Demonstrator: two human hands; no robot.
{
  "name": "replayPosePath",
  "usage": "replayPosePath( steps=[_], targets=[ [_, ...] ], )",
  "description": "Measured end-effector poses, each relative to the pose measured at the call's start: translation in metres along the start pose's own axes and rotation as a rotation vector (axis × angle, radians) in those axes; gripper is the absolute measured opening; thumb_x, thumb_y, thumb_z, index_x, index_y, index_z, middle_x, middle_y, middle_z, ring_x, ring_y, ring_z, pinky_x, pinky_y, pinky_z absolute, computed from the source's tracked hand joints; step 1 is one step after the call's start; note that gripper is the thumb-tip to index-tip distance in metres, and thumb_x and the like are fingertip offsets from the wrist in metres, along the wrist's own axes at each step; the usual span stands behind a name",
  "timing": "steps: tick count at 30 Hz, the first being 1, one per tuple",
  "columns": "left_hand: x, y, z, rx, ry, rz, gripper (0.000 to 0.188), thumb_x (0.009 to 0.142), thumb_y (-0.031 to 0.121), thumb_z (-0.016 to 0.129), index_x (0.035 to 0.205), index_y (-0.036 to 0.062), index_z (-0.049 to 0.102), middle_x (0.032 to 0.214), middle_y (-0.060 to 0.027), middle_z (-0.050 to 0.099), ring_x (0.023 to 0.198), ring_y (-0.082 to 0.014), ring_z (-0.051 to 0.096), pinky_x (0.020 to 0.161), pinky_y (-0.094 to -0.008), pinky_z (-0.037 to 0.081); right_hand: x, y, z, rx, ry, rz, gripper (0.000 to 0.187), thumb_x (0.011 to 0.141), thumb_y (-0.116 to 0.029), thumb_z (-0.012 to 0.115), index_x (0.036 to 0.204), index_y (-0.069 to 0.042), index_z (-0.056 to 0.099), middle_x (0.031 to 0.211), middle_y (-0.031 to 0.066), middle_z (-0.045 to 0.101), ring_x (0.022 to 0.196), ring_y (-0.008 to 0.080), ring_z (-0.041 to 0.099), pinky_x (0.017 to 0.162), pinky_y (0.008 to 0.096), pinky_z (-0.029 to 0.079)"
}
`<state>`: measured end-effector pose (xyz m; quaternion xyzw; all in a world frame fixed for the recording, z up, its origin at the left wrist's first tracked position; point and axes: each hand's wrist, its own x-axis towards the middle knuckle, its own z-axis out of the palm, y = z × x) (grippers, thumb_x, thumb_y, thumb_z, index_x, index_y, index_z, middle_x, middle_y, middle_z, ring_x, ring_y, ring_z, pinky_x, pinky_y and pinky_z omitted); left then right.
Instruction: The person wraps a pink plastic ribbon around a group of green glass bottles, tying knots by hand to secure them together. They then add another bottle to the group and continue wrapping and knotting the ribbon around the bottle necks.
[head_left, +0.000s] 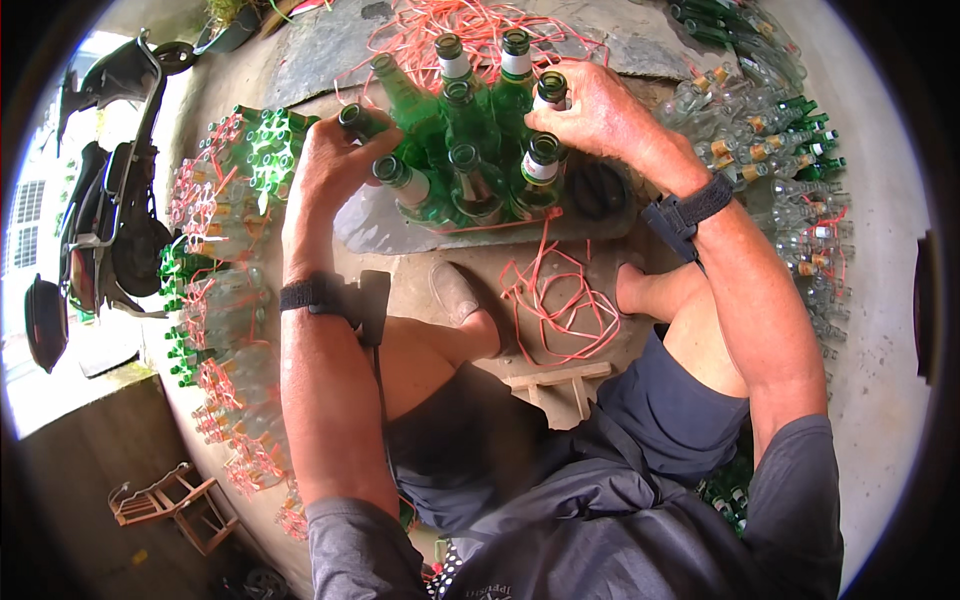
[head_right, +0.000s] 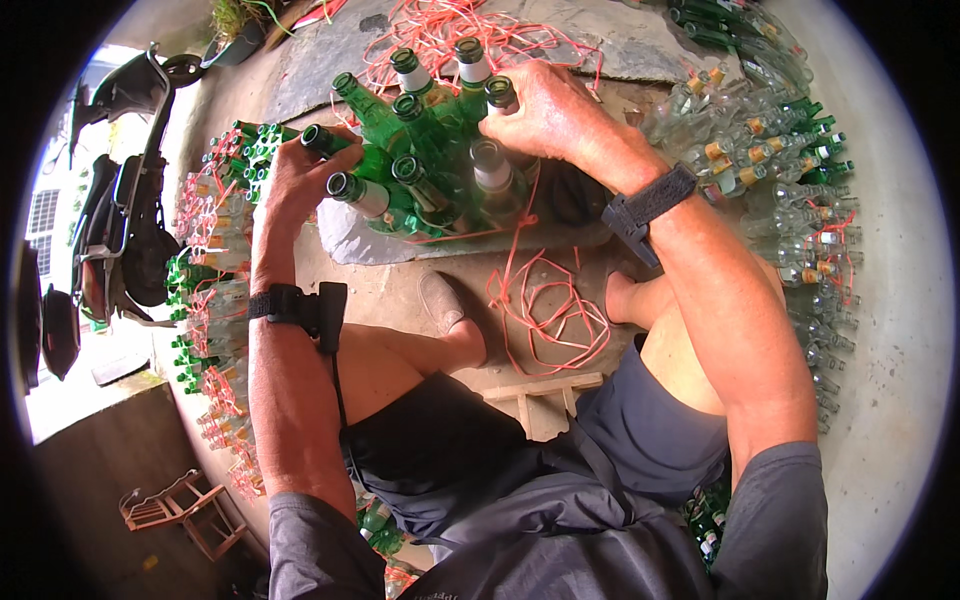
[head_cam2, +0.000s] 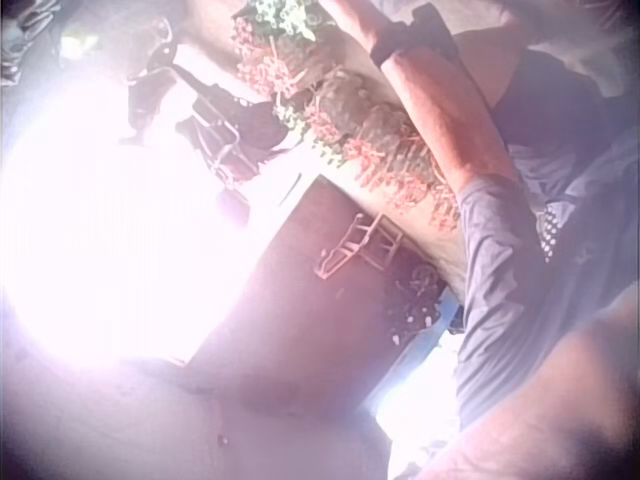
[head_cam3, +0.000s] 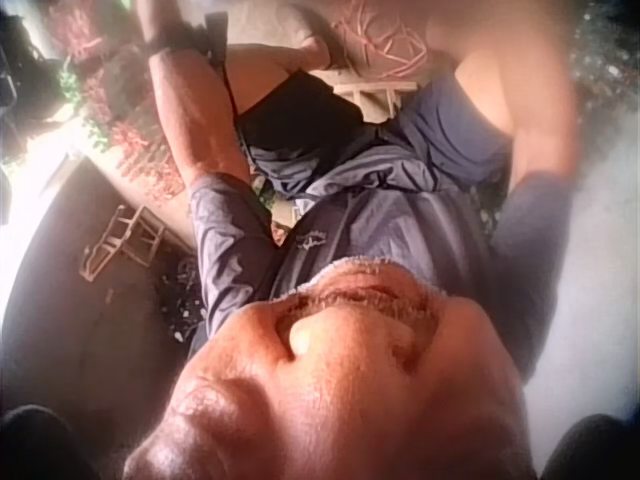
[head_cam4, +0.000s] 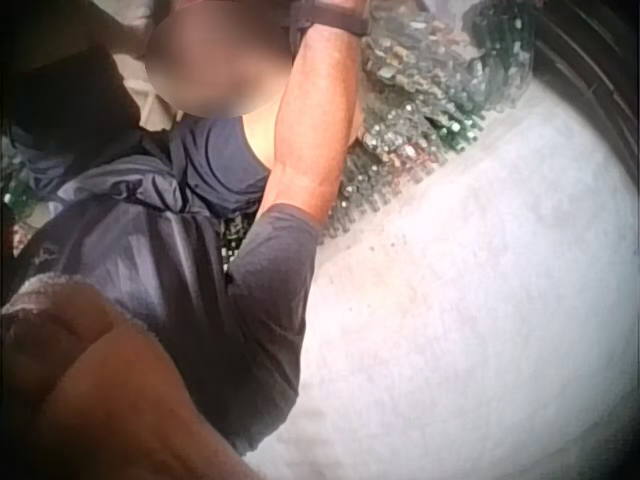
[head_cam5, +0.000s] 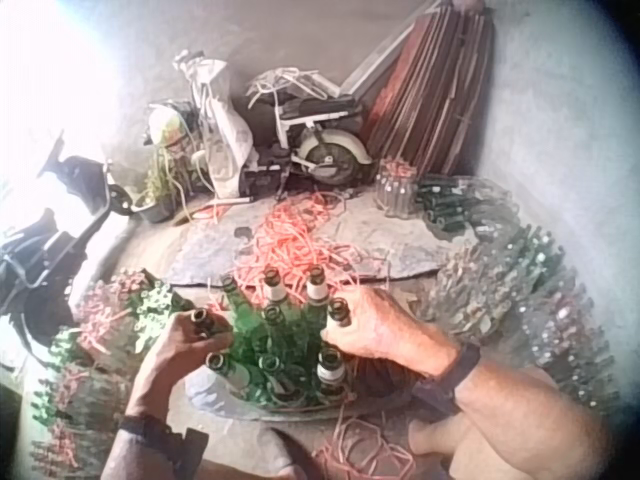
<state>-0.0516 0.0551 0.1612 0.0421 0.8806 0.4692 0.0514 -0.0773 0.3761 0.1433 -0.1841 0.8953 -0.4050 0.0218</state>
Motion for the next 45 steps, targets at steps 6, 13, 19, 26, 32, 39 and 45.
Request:
replayPosePath(
  steps=[6, 13, 19, 26, 32, 39, 45],
  targets=[
    [0.001, -0.002, -0.001, 0.011, -0.006, 0.000, 0.019, 0.087, 0.019, 0.079, 0.097, 0.0025, 0.076, 0.078, -0.0019, 0.071, 0.065, -0.0096, 0.065, 0.057, -0.0273, 0.053, 0.000, 0.001, -0.001, -0.036, 0.002, 0.031, 0.037, 0.077, -0.026, 0.073, 0.101, 0.002, 0.073, 0.083, 0.0223, 0.073, 0.078, 0.0335, 0.074, 0.075, 0.0449, 0.057],
    [0.001, -0.002, 0.001, 0.019, 0.025, 0.007, 0.022, 0.086, 0.020, 0.078, 0.096, 0.0006, 0.075, 0.078, -0.0016, 0.071, 0.067, -0.0082, 0.062, 0.061, -0.0287, 0.052, -0.001, -0.001, -0.004, -0.061, -0.025, 0.089, 0.037, 0.078, -0.027, 0.073, 0.101, 0.002, 0.073, 0.082, 0.0222, 0.073, 0.079, 0.0353, 0.073, 0.076, 0.0457, 0.056],
    [0.000, -0.001, -0.001, 0.045, 0.032, -0.031, 0.025, 0.086, 0.023, 0.078, 0.097, 0.0002, 0.075, 0.078, -0.0010, 0.070, 0.069, -0.0075, 0.062, 0.063, -0.0290, 0.051, -0.003, -0.004, -0.006, -0.069, -0.032, 0.071, 0.036, 0.080, -0.027, 0.073, 0.099, 0.002, 0.072, 0.082, 0.0221, 0.073, 0.079, 0.0353, 0.072, 0.075, 0.0464, 0.056],
    [0.002, -0.001, 0.002, -0.001, 0.025, 0.015, 0.024, 0.087, 0.022, 0.077, 0.097, 0.0000, 0.076, 0.076, -0.0019, 0.071, 0.067, -0.0082, 0.063, 0.061, -0.0284, 0.051, -0.001, 0.012, -0.002, -0.057, 0.011, 0.058, 0.035, 0.080, -0.027, 0.074, 0.100, 0.001, 0.072, 0.086, 0.0224, 0.074, 0.083, 0.0359, 0.073, 0.078, 0.0464, 0.056],
    [-0.003, 0.002, -0.001, -0.023, 0.033, -0.082, 0.024, 0.087, 0.021, 0.077, 0.098, -0.0007, 0.076, 0.076, -0.0035, 0.071, 0.065, -0.0097, 0.065, 0.058, -0.0273, 0.051, -0.004, 0.005, -0.010, -0.065, -0.028, 0.098, 0.037, 0.079, -0.027, 0.075, 0.103, 0.001, 0.073, 0.089, 0.0218, 0.075, 0.085, 0.0345, 0.074, 0.079, 0.0452, 0.057],
    [-0.005, 0.002, -0.003, -0.056, 0.025, -0.104, 0.027, 0.087, 0.020, 0.079, 0.102, -0.0017, 0.075, 0.082, -0.0067, 0.073, 0.067, -0.0127, 0.068, 0.060, -0.0286, 0.056, -0.004, 0.003, -0.008, 0.010, -0.045, 0.090, 0.036, 0.078, -0.025, 0.077, 0.103, 0.000, 0.073, 0.088, 0.0182, 0.076, 0.084, 0.0275, 0.074, 0.079, 0.0434, 0.056],
    [-0.004, 0.000, -0.001, -0.080, 0.024, -0.154, 0.028, 0.087, 0.021, 0.080, 0.107, 0.0019, 0.076, 0.086, -0.0060, 0.074, 0.068, -0.0135, 0.070, 0.059, -0.0290, 0.060, -0.004, 0.000, -0.014, 0.043, -0.091, 0.123, 0.035, 0.078, -0.023, 0.080, 0.103, -0.001, 0.073, 0.085, 0.0123, 0.075, 0.080, 0.0204, 0.070, 0.077, 0.0396, 0.055]
  ],
)
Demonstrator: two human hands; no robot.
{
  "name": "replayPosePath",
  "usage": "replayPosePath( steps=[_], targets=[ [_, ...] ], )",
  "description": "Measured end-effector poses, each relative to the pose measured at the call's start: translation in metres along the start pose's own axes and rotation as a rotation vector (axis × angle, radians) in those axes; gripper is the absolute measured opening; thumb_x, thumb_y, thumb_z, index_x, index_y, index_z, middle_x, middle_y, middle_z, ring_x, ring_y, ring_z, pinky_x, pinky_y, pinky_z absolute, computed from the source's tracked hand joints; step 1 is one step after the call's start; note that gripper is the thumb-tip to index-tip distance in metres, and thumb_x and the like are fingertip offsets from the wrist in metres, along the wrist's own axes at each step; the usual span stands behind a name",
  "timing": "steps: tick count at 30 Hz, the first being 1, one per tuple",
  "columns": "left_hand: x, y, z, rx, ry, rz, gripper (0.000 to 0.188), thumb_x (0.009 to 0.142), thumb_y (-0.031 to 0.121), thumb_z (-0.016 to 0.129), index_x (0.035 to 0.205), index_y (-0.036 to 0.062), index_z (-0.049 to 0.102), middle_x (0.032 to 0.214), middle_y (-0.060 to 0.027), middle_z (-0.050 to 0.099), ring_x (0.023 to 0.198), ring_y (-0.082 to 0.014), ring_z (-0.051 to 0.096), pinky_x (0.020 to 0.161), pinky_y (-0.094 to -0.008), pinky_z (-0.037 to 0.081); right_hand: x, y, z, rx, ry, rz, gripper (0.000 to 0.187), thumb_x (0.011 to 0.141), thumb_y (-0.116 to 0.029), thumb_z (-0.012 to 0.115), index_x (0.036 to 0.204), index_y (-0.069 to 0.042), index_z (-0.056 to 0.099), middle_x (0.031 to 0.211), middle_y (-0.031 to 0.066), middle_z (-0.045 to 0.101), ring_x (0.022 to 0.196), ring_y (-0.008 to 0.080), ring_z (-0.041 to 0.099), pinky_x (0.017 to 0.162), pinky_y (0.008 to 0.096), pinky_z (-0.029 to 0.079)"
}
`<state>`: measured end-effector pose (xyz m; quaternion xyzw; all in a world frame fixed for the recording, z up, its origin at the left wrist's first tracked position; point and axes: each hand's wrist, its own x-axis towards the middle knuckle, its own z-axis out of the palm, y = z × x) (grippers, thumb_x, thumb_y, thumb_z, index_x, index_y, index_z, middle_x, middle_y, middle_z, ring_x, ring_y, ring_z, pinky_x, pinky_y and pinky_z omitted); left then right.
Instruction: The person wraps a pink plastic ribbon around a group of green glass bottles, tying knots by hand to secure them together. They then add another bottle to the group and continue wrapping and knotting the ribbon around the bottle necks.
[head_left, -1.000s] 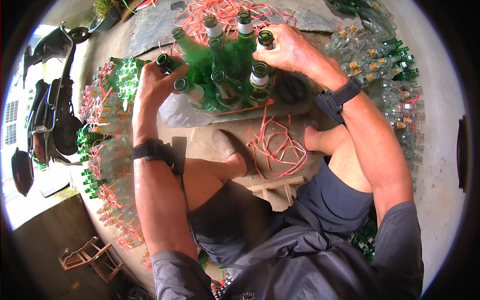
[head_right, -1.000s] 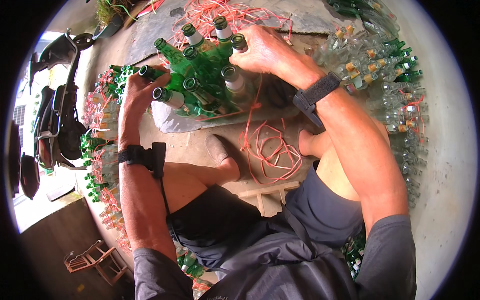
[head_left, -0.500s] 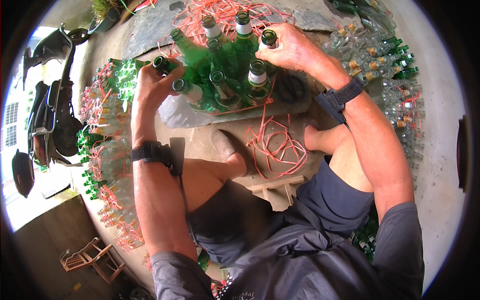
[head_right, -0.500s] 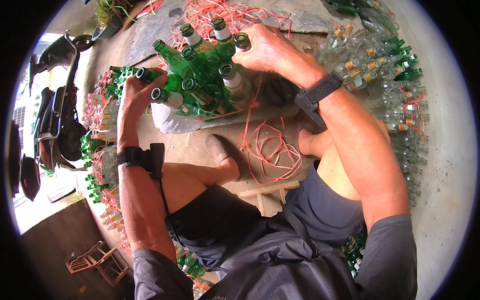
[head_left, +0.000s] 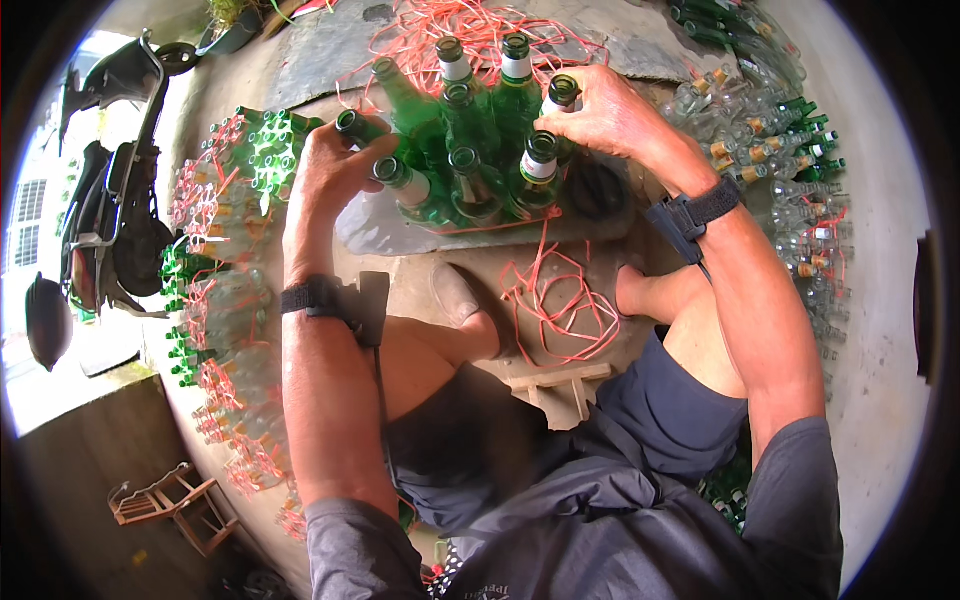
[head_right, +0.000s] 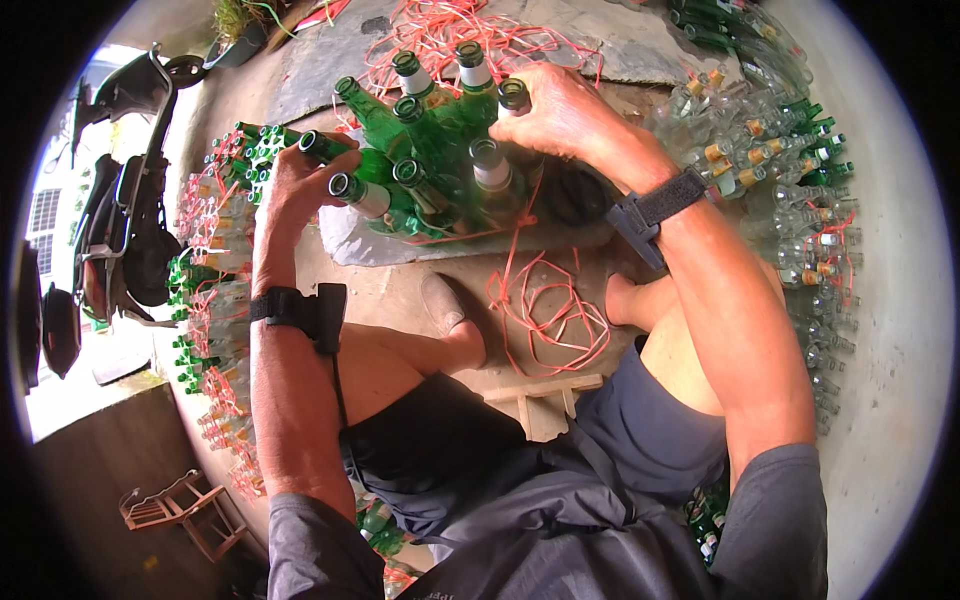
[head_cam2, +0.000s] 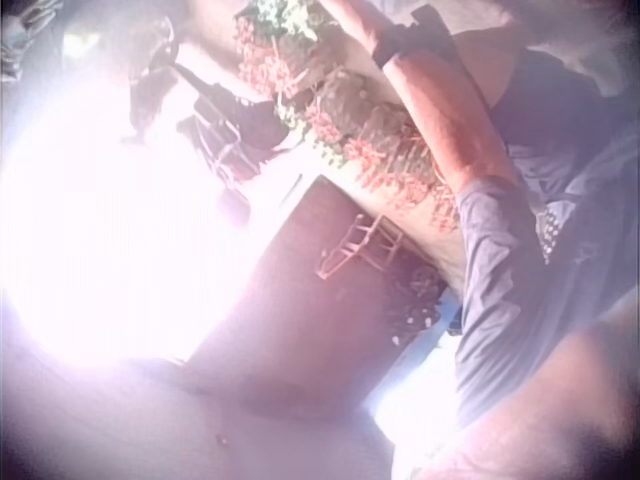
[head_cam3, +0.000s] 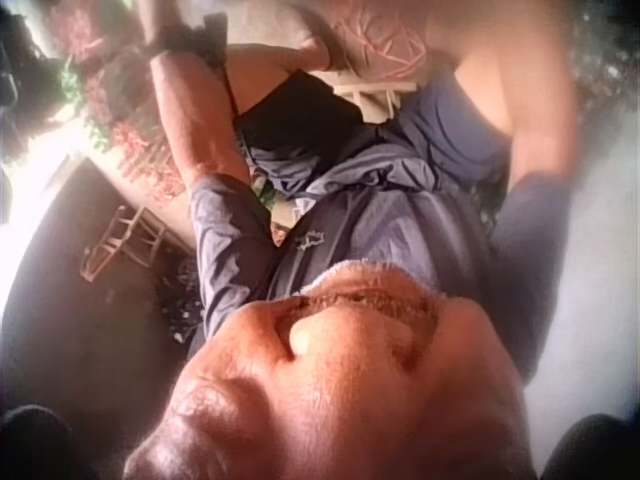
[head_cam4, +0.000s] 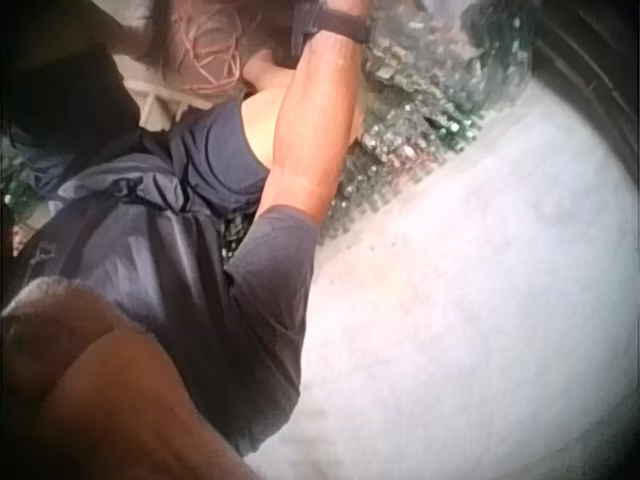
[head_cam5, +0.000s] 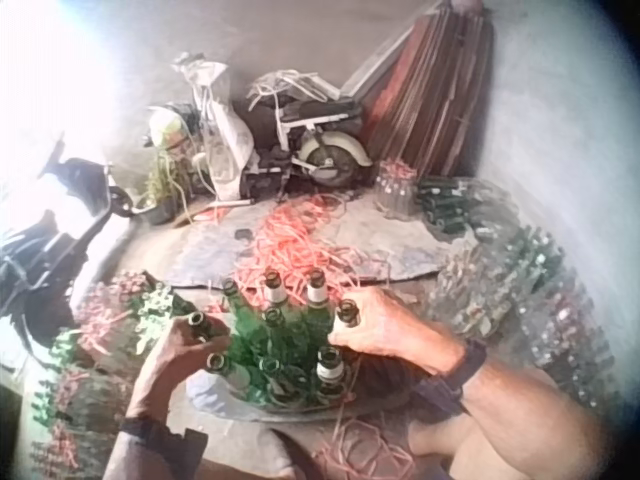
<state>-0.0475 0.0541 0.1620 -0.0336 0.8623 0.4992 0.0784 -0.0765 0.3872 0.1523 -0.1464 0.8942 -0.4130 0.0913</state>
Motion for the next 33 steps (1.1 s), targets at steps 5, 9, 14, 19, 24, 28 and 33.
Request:
replayPosePath(
  steps=[5, 9, 14, 19, 24, 28, 33],
  targets=[
    [-0.002, 0.002, -0.003, 0.028, -0.012, -0.020, 0.030, 0.088, 0.022, 0.079, 0.109, 0.0016, 0.075, 0.087, -0.0066, 0.074, 0.068, -0.0141, 0.070, 0.059, -0.0290, 0.060, 0.001, 0.000, 0.001, -0.027, -0.007, -0.014, 0.042, 0.077, -0.024, 0.082, 0.112, -0.002, 0.073, 0.089, 0.0138, 0.076, 0.083, 0.0210, 0.071, 0.079, 0.0388, 0.056],
    [-0.002, 0.003, 0.003, 0.054, -0.006, -0.013, 0.029, 0.088, 0.022, 0.078, 0.107, 0.0011, 0.073, 0.088, -0.0069, 0.074, 0.068, -0.0136, 0.070, 0.058, -0.0287, 0.058, 0.002, 0.006, -0.003, -0.004, -0.034, -0.064, 0.047, 0.078, -0.026, 0.083, 0.117, -0.001, 0.072, 0.093, 0.0155, 0.077, 0.086, 0.0200, 0.071, 0.081, 0.0385, 0.056],
    [-0.004, 0.004, 0.001, 0.058, -0.008, -0.028, 0.027, 0.089, 0.023, 0.076, 0.106, 0.0022, 0.073, 0.085, -0.0064, 0.073, 0.068, -0.0130, 0.070, 0.058, -0.0281, 0.058, 0.005, 0.005, -0.003, 0.004, -0.015, -0.028, 0.051, 0.081, -0.031, 0.086, 0.115, 0.004, 0.072, 0.089, 0.0153, 0.076, 0.086, 0.0160, 0.069, 0.078, 0.0370, 0.055],
    [-0.003, 0.007, -0.001, 0.073, -0.018, -0.025, 0.028, 0.088, 0.024, 0.076, 0.105, 0.0017, 0.074, 0.082, -0.0063, 0.072, 0.069, -0.0127, 0.070, 0.058, -0.0278, 0.058, 0.000, -0.020, -0.016, -0.075, -0.028, -0.011, 0.046, 0.083, -0.038, 0.085, 0.107, 0.000, 0.073, 0.079, 0.0106, 0.071, 0.069, 0.0188, 0.067, 0.071, 0.0394, 0.054],
    [-0.001, 0.003, -0.004, 0.112, -0.077, -0.053, 0.035, 0.088, 0.028, 0.079, 0.115, 0.0059, 0.074, 0.101, -0.0059, 0.075, 0.081, -0.0147, 0.071, 0.060, -0.0306, 0.061, 0.001, -0.057, -0.009, -0.257, 0.251, -0.341, 0.041, 0.081, -0.040, 0.084, 0.101, -0.006, 0.075, 0.085, 0.0144, 0.073, 0.082, 0.0325, 0.073, 0.077, 0.0429, 0.055],
    [-0.002, 0.007, -0.004, 0.101, -0.082, -0.056, 0.035, 0.089, 0.027, 0.078, 0.116, 0.0061, 0.074, 0.104, -0.0062, 0.076, 0.084, -0.0145, 0.071, 0.061, -0.0310, 0.061, 0.008, -0.073, 0.009, -0.285, 0.178, -0.351, 0.043, 0.082, -0.042, 0.081, 0.105, -0.007, 0.074, 0.087, 0.0142, 0.074, 0.088, 0.0355, 0.073, 0.082, 0.0476, 0.056],
    [0.000, 0.004, -0.002, 0.099, -0.074, -0.042, 0.035, 0.089, 0.026, 0.078, 0.116, 0.0052, 0.074, 0.103, -0.0064, 0.075, 0.084, -0.0143, 0.071, 0.061, -0.0310, 0.061, 0.018, -0.075, 0.027, -0.384, 0.193, -0.408, 0.042, 0.084, -0.040, 0.079, 0.104, -0.004, 0.073, 0.088, 0.0200, 0.074, 0.091, 0.0434, 0.072, 0.083, 0.0527, 0.055]
  ],
)
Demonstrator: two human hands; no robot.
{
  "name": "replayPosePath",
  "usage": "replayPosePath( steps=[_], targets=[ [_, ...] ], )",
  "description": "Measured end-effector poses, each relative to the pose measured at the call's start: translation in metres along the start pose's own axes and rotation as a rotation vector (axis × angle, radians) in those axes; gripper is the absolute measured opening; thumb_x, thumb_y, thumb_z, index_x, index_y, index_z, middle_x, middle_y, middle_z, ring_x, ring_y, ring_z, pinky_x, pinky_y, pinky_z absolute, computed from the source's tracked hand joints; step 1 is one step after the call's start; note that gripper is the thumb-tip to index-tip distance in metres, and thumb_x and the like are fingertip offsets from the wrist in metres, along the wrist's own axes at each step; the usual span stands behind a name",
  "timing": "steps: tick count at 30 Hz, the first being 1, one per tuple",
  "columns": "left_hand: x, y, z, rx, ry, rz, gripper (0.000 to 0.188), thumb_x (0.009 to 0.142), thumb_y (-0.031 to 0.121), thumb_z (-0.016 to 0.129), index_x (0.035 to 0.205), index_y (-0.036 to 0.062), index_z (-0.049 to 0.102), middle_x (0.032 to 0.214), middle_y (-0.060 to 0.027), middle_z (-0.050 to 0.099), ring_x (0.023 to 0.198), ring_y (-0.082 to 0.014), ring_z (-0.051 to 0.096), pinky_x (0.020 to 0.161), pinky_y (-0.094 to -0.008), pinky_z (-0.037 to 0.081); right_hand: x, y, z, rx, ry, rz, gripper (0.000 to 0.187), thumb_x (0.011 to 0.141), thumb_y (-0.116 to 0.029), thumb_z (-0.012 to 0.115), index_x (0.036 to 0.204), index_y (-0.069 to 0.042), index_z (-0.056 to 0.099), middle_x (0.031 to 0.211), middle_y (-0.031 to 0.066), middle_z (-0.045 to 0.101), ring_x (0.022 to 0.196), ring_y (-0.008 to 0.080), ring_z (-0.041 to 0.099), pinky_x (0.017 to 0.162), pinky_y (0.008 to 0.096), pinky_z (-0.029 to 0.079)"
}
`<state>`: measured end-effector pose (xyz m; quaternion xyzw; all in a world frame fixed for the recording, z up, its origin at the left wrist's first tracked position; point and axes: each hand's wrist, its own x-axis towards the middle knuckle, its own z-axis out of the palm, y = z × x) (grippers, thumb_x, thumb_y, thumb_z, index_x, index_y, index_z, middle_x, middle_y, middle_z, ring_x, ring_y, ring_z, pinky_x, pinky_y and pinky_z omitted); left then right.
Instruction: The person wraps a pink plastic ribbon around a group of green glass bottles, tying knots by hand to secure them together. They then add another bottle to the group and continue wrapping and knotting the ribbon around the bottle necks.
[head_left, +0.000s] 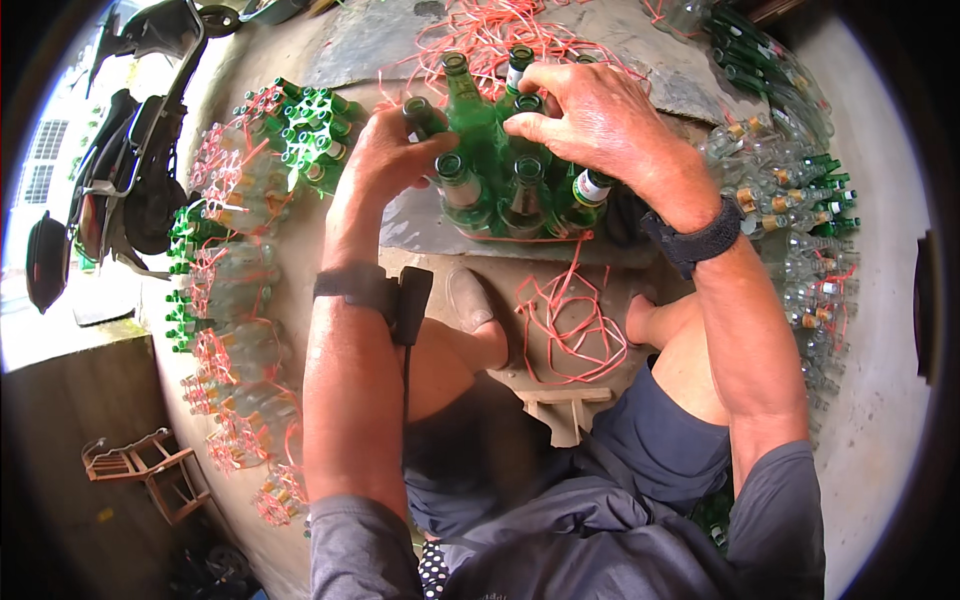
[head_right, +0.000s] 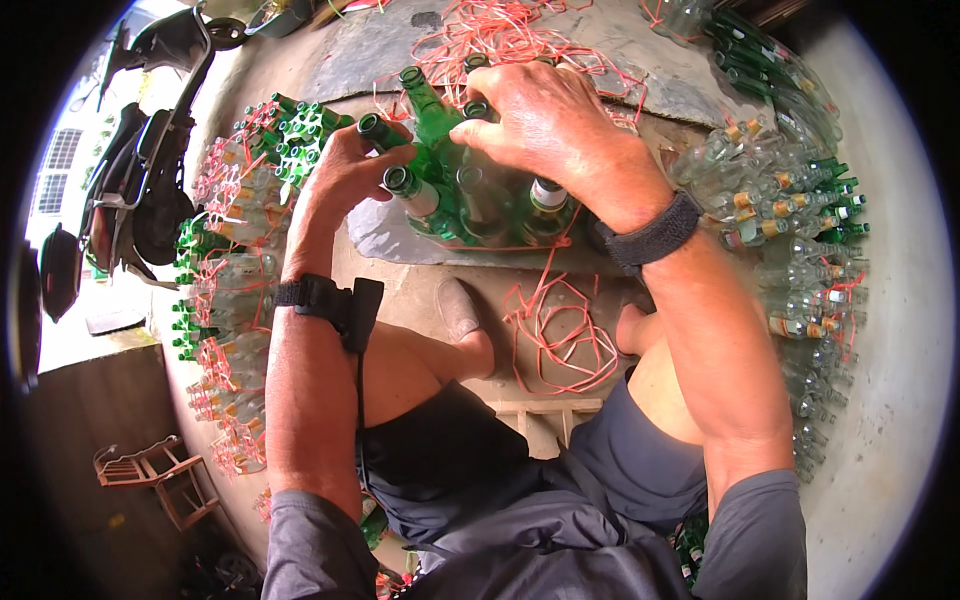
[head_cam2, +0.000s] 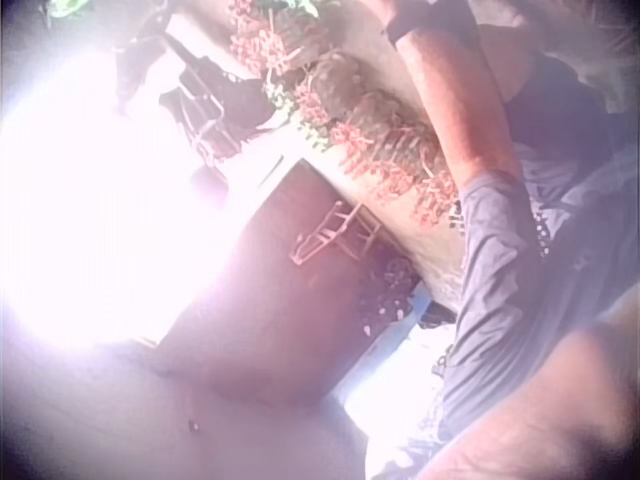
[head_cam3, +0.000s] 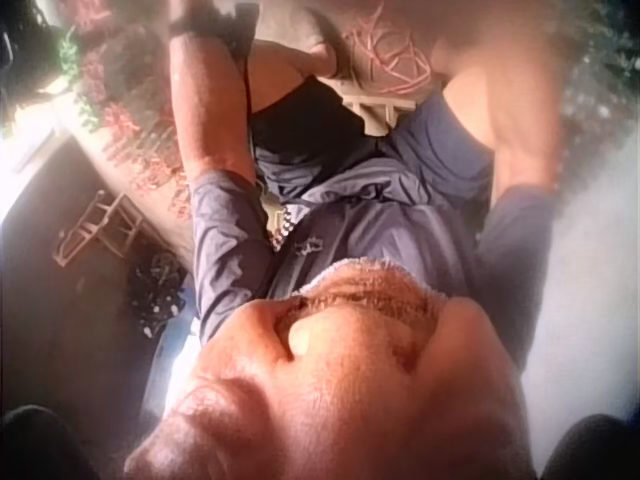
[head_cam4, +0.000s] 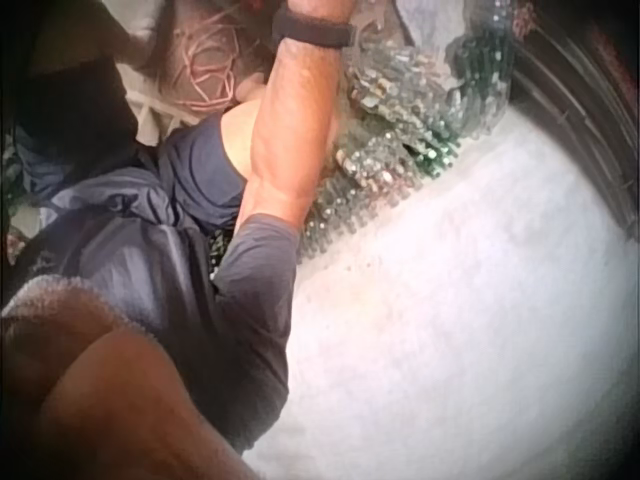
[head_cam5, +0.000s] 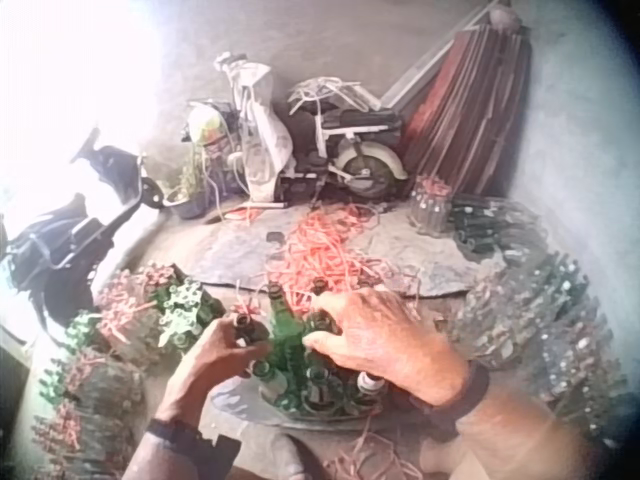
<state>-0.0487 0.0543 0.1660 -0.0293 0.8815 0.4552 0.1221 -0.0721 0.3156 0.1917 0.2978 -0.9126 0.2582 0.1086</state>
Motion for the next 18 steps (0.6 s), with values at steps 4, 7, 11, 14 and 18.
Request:
replayPosePath(
  steps=[4, 7, 11, 14, 18],
  targets=[
    [0.000, -0.001, -0.001, 0.012, 0.001, -0.001, 0.035, 0.089, 0.026, 0.078, 0.116, 0.0038, 0.074, 0.100, -0.0071, 0.075, 0.081, -0.0138, 0.070, 0.060, -0.0301, 0.061, 0.009, -0.001, 0.009, -0.027, -0.087, -0.004, 0.039, 0.085, -0.039, 0.078, 0.099, -0.003, 0.072, 0.089, 0.0240, 0.073, 0.090, 0.0459, 0.071, 0.082, 0.0546, 0.056],
    [0.001, -0.002, 0.000, 0.015, -0.002, 0.008, 0.035, 0.089, 0.026, 0.078, 0.115, 0.0033, 0.075, 0.095, -0.0066, 0.075, 0.076, -0.0130, 0.069, 0.059, -0.0293, 0.060, 0.010, 0.000, 0.018, -0.015, -0.023, -0.002, 0.034, 0.086, -0.036, 0.076, 0.093, -0.002, 0.071, 0.089, 0.0268, 0.072, 0.090, 0.0468, 0.071, 0.082, 0.0557, 0.056],
    [-0.001, -0.003, 0.004, -0.024, 0.074, 0.058, 0.029, 0.085, 0.026, 0.077, 0.098, 0.0009, 0.073, 0.073, -0.0068, 0.069, 0.061, -0.0140, 0.067, 0.055, -0.0299, 0.057, 0.013, -0.004, 0.023, -0.005, -0.011, -0.046, 0.028, 0.086, -0.029, 0.072, 0.092, -0.002, 0.070, 0.090, 0.0268, 0.072, 0.091, 0.0462, 0.071, 0.083, 0.0553, 0.057],
    [-0.001, -0.002, 0.003, 0.007, 0.067, 0.050, 0.030, 0.085, 0.027, 0.078, 0.098, 0.0012, 0.073, 0.071, -0.0065, 0.068, 0.060, -0.0143, 0.067, 0.054, -0.0301, 0.056, 0.017, -0.012, 0.022, -0.004, -0.030, -0.032, 0.027, 0.086, -0.027, 0.069, 0.092, -0.001, 0.071, 0.091, 0.0269, 0.072, 0.091, 0.0460, 0.071, 0.084, 0.0556, 0.056],
    [0.000, -0.002, 0.005, 0.007, 0.065, 0.048, 0.030, 0.085, 0.028, 0.078, 0.098, 0.0016, 0.073, 0.069, -0.0063, 0.068, 0.059, -0.0146, 0.067, 0.054, -0.0304, 0.054, 0.017, -0.014, 0.027, -0.005, 0.010, -0.055, 0.027, 0.086, -0.028, 0.067, 0.091, -0.001, 0.071, 0.093, 0.0276, 0.072, 0.095, 0.0459, 0.070, 0.087, 0.0559, 0.055]
  ],
)
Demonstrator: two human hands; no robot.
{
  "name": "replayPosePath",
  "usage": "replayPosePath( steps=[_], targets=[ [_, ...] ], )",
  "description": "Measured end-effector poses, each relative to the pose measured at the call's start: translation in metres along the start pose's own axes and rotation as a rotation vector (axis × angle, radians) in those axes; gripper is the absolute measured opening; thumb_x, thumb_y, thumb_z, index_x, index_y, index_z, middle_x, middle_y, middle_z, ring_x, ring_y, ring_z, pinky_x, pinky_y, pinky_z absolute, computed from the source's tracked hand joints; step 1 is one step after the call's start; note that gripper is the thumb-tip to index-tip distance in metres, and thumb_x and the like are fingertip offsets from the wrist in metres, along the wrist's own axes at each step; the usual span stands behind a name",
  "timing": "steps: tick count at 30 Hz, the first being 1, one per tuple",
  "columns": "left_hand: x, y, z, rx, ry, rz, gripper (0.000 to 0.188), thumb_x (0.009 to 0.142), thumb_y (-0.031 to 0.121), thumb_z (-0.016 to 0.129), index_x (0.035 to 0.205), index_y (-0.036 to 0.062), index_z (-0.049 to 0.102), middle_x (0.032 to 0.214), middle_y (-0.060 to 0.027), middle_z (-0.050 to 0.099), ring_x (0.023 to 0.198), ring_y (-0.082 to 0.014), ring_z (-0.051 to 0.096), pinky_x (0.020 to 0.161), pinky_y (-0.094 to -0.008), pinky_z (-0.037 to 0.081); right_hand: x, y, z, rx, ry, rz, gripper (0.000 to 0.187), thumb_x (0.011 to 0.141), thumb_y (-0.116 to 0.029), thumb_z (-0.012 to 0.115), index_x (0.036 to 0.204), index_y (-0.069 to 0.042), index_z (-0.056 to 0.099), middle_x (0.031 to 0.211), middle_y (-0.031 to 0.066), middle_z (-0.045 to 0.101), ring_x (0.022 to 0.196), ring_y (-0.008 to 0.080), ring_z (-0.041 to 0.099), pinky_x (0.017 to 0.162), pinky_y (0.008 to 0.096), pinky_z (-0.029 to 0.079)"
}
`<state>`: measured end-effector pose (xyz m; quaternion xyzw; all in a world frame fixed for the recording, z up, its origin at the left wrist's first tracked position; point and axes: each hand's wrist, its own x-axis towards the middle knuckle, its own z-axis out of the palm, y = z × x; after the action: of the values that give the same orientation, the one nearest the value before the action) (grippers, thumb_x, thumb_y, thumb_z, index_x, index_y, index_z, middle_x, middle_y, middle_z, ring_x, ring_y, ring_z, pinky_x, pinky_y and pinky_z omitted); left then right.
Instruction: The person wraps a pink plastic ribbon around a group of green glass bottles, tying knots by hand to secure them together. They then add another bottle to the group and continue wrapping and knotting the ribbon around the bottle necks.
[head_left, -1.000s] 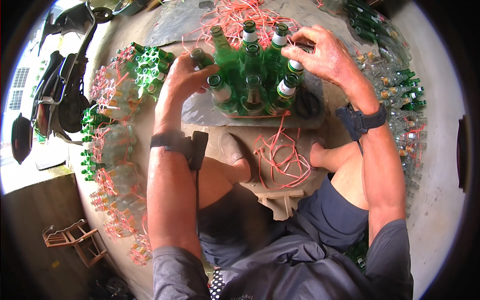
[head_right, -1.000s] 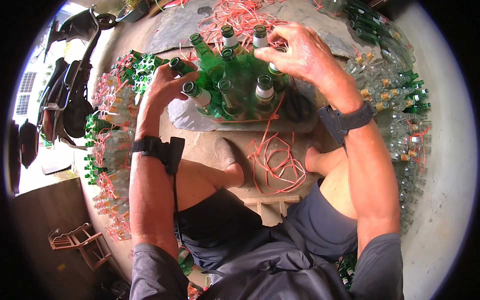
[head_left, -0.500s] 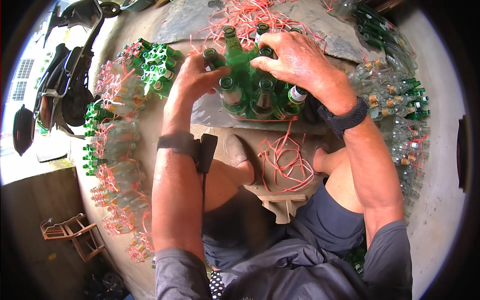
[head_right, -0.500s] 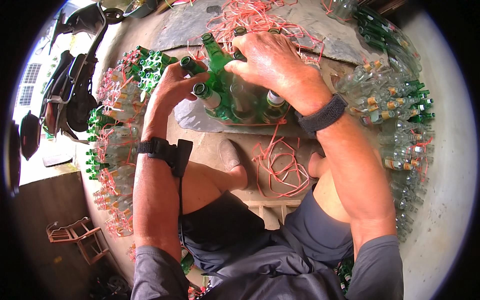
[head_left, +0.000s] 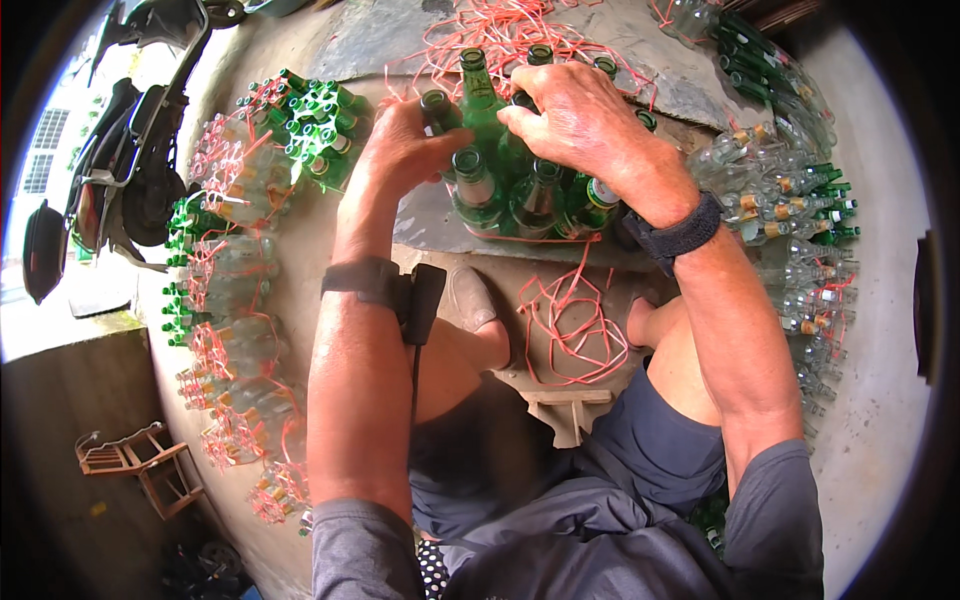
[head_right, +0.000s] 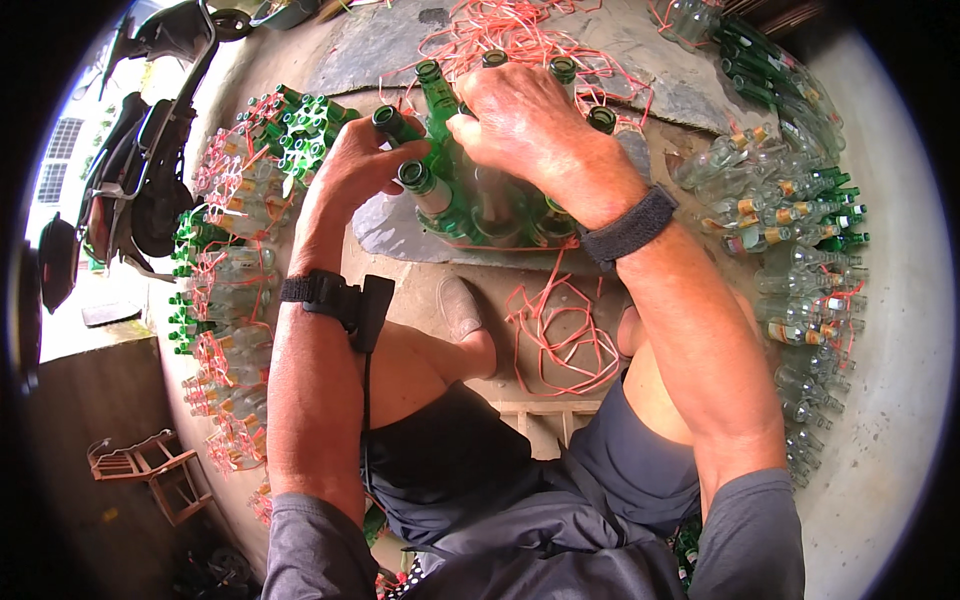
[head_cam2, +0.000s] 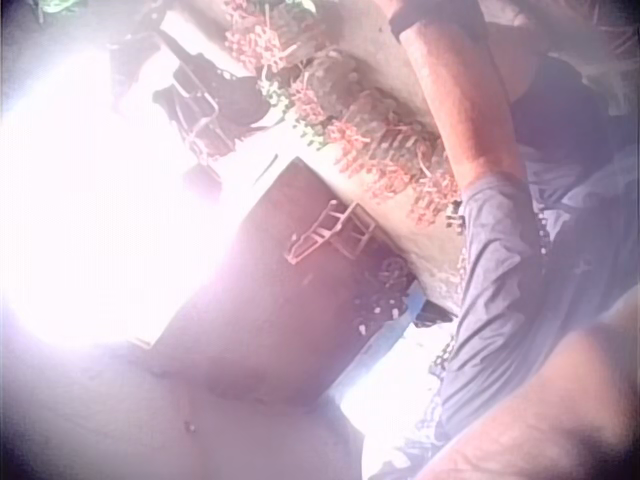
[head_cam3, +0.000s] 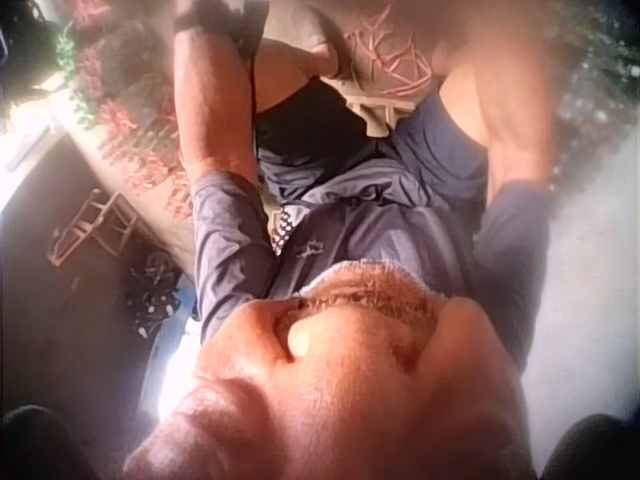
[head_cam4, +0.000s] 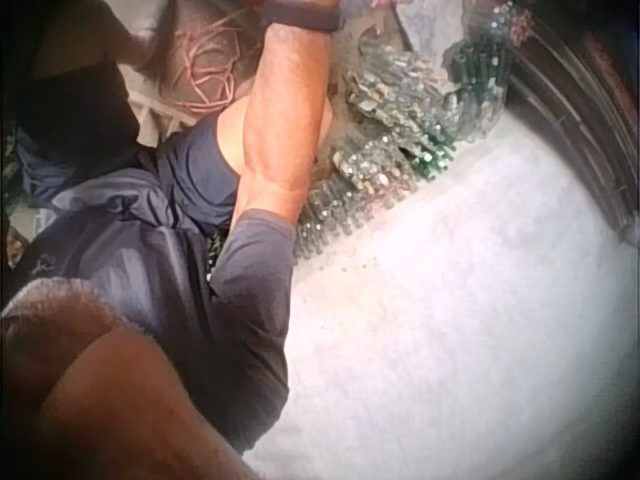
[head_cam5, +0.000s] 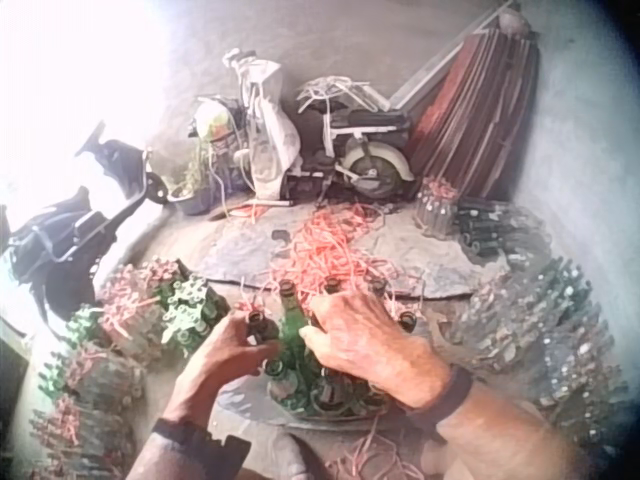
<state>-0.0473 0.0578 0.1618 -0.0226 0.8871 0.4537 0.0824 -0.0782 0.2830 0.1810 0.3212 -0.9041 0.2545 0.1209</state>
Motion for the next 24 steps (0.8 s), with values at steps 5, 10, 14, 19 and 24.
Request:
replayPosePath(
  steps=[5, 10, 14, 19, 24],
  targets=[
    [0.000, -0.003, -0.004, 0.057, -0.018, -0.019, 0.033, 0.089, 0.029, 0.078, 0.111, 0.0044, 0.075, 0.086, -0.0039, 0.073, 0.069, -0.0107, 0.066, 0.058, -0.0283, 0.058, 0.006, -0.005, 0.007, 0.057, -0.022, 0.012, 0.029, 0.086, -0.028, 0.071, 0.095, -0.001, 0.072, 0.090, 0.0256, 0.071, 0.091, 0.0452, 0.070, 0.084, 0.0532, 0.054],
    [-0.001, 0.002, -0.004, 0.053, -0.031, -0.027, 0.034, 0.088, 0.028, 0.078, 0.111, 0.0037, 0.075, 0.087, -0.0039, 0.073, 0.072, -0.0106, 0.066, 0.060, -0.0285, 0.057, 0.006, -0.001, 0.009, 0.072, -0.006, -0.008, 0.031, 0.087, -0.029, 0.075, 0.099, 0.000, 0.073, 0.084, 0.0235, 0.071, 0.085, 0.0444, 0.070, 0.079, 0.0496, 0.054],
    [0.004, -0.004, -0.005, 0.152, 0.012, 0.117, 0.034, 0.087, 0.027, 0.079, 0.111, 0.0038, 0.075, 0.090, -0.0027, 0.072, 0.082, -0.0101, 0.066, 0.072, -0.0286, 0.054, 0.006, -0.004, 0.005, 0.111, -0.030, 0.014, 0.033, 0.086, -0.030, 0.075, 0.100, 0.000, 0.073, 0.085, 0.0233, 0.071, 0.085, 0.0430, 0.070, 0.079, 0.0484, 0.054],
    [0.001, 0.007, -0.008, -0.052, 0.102, 0.248, 0.037, 0.086, 0.025, 0.082, 0.114, 0.0018, 0.075, 0.103, -0.0032, 0.073, 0.092, -0.0112, 0.065, 0.084, -0.0277, 0.052, 0.004, -0.004, 0.000, 0.243, -0.083, 0.065, 0.029, 0.083, -0.024, 0.071, 0.093, 0.003, 0.072, 0.095, 0.0295, 0.072, 0.095, 0.0457, 0.071, 0.086, 0.0528, 0.056],
    [-0.006, 0.027, 0.005, 0.006, 0.147, 0.400, 0.034, 0.091, 0.029, 0.081, 0.115, 0.0065, 0.077, 0.098, -0.0033, 0.075, 0.097, -0.0110, 0.065, 0.087, -0.0296, 0.052, 0.004, 0.001, 0.001, 0.233, -0.167, 0.144, 0.030, 0.077, -0.016, 0.064, 0.095, 0.007, 0.071, 0.097, 0.0339, 0.070, 0.099, 0.0489, 0.069, 0.089, 0.0536, 0.055]
  ],
)
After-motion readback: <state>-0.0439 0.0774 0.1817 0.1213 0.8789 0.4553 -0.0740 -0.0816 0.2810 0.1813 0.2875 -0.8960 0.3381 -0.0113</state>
